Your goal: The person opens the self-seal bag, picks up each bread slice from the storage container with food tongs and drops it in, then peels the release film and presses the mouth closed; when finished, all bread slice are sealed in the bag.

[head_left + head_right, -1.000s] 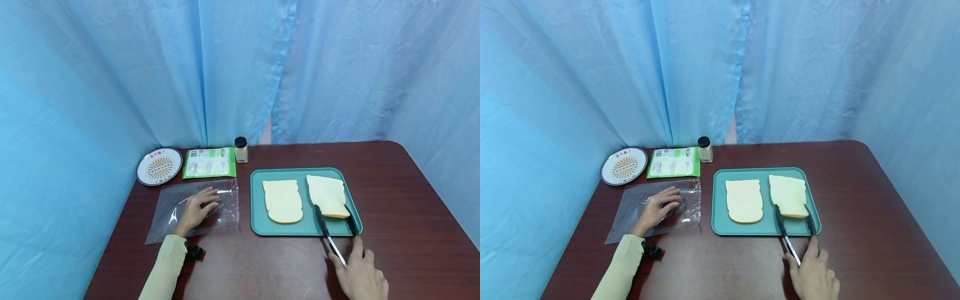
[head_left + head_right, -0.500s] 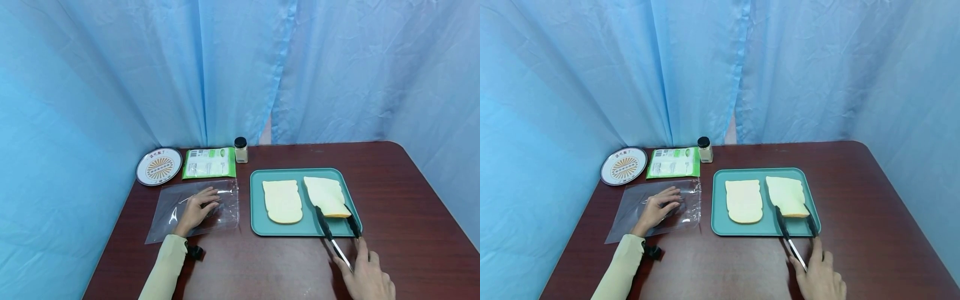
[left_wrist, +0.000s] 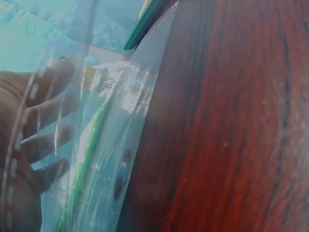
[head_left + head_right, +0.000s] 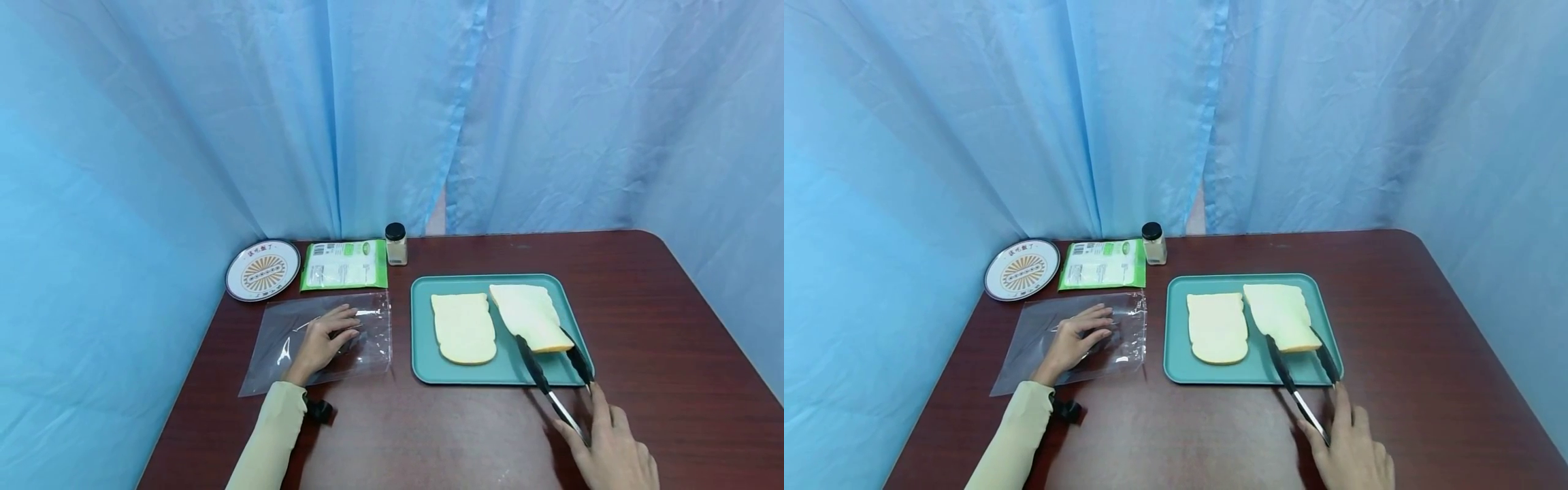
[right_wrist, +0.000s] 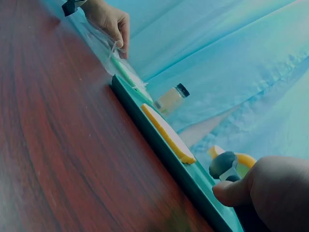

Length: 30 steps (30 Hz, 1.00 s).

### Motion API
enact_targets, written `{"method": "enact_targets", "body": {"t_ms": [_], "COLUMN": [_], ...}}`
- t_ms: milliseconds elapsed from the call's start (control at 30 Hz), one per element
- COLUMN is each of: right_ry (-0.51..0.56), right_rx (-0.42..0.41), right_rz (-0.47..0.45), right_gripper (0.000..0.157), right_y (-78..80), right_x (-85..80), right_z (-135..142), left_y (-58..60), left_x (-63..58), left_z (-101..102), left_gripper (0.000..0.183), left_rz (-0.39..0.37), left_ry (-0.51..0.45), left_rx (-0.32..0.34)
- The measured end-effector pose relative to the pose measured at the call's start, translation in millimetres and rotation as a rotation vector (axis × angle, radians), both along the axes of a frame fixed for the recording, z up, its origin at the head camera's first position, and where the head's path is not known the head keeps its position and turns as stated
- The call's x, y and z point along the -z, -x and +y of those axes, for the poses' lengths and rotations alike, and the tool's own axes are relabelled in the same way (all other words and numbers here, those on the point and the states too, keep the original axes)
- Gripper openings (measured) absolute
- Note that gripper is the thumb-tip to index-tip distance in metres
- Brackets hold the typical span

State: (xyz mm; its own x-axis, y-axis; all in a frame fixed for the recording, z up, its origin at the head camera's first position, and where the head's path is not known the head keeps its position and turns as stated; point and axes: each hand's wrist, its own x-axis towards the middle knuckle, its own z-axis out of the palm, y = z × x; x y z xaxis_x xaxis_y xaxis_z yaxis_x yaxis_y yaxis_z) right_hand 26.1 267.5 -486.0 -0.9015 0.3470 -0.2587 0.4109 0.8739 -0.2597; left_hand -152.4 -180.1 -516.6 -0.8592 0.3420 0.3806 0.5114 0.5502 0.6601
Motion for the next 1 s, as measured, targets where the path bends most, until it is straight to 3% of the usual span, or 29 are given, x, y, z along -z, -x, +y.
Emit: {"method": "enact_targets", "body": {"t_ms": [333,633,867,1000], "right_ry": [-0.021,-0.058,-0.070,-0.093], "right_rx": [-0.139,-0.309,-0.365,-0.409], "right_rz": [0.078,0.362,0.354,0.396], "right_gripper": [0.099,0.088,0.085,0.085], "right_y": [-3.5,-7.1,-2.3,0.2], "right_x": [-1.0,2.0,1.0,2.1], "right_z": [4,0,-5,-6], "left_y": [0.3,-0.1,-1.5,-1.7], "left_x": [-1.4,-2.2,-2.1,-1.9], "left_z": [0,0,0,-1], "left_gripper": [0.023,0.022,0.023,0.023], "left_rz": [0.008,0.021,-0.001,-0.010], "left_ry": [-0.005,-0.024,-0.029,-0.032], "left_rx": [0.004,0.008,0.010,0.006]}}
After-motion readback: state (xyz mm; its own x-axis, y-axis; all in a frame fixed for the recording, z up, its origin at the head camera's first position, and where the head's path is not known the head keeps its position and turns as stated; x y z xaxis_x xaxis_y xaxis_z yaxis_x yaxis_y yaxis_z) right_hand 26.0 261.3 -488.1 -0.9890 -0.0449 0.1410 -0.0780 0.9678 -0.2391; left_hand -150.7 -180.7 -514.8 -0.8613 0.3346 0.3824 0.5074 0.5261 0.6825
